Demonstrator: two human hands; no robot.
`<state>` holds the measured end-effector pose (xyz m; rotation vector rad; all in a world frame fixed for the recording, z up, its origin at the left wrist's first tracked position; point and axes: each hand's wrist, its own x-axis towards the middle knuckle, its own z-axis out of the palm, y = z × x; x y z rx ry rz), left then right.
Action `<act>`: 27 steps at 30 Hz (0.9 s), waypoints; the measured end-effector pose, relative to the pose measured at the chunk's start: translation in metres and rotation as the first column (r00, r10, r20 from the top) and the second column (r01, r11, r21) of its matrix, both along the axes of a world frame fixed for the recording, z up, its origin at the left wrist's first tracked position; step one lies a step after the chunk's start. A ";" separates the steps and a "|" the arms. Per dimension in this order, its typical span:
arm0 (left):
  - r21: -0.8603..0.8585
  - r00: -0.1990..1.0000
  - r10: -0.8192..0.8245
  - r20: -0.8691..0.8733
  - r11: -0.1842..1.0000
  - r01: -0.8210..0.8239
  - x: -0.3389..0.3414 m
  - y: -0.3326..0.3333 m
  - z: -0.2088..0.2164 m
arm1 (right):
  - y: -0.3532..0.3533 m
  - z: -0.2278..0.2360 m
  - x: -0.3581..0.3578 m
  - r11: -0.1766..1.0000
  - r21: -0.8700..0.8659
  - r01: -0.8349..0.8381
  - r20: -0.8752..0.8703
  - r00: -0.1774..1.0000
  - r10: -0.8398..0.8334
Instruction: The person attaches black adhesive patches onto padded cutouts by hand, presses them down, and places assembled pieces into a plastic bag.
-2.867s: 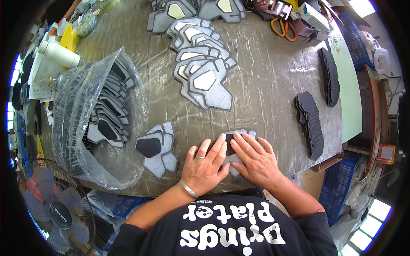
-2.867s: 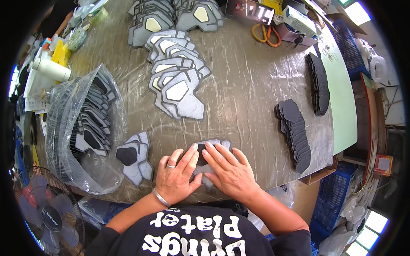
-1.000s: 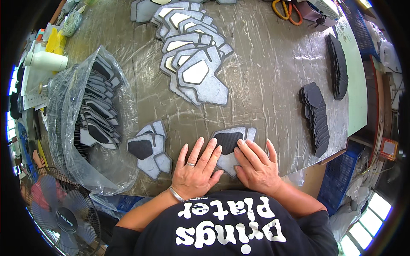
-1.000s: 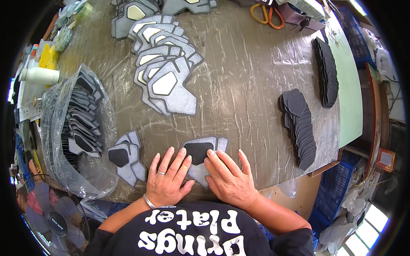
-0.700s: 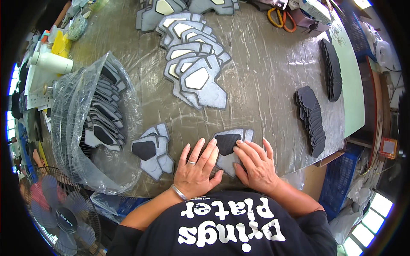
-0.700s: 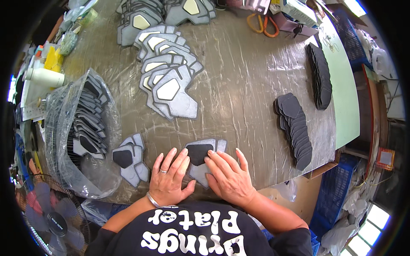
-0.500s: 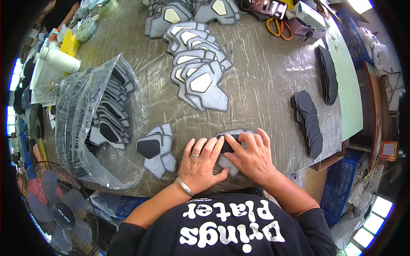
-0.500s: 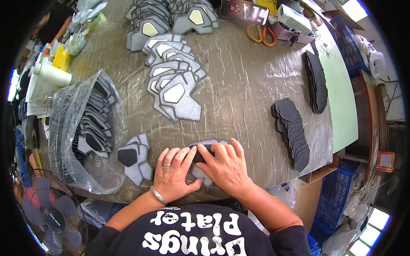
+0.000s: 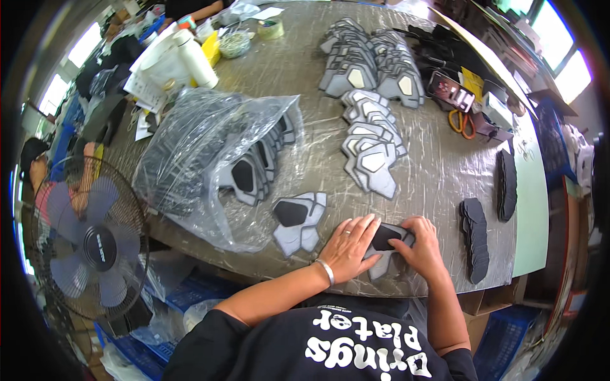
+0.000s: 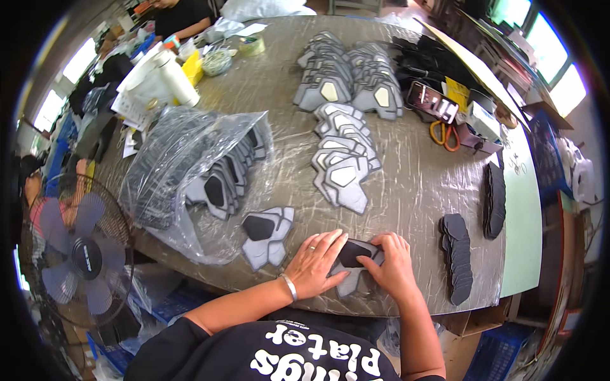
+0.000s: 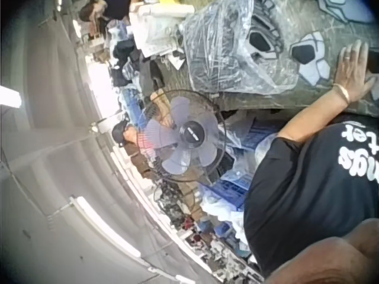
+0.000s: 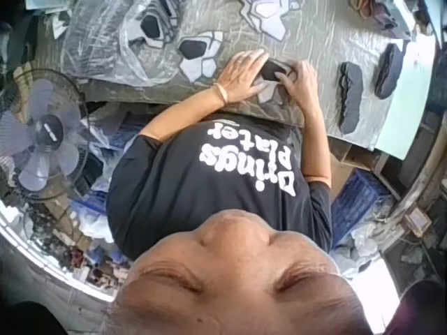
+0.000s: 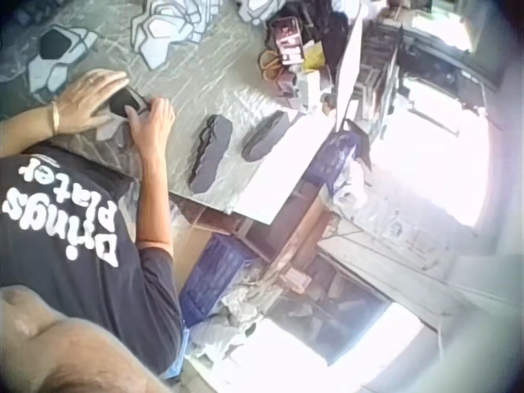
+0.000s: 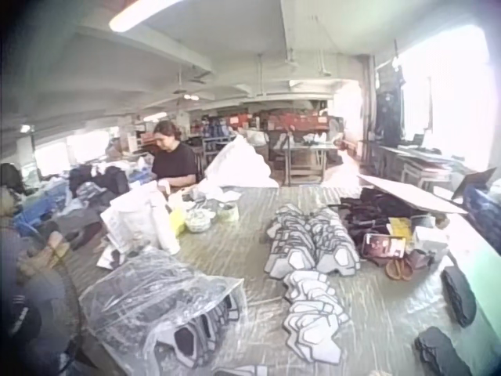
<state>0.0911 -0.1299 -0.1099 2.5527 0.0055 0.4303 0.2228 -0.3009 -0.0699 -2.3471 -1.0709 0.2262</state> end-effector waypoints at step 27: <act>-0.158 0.974 0.213 0.082 0.967 -0.198 0.070 0.079 0.022 | 0.080 -0.024 0.044 0.960 0.002 0.279 -0.070 0.958 -0.278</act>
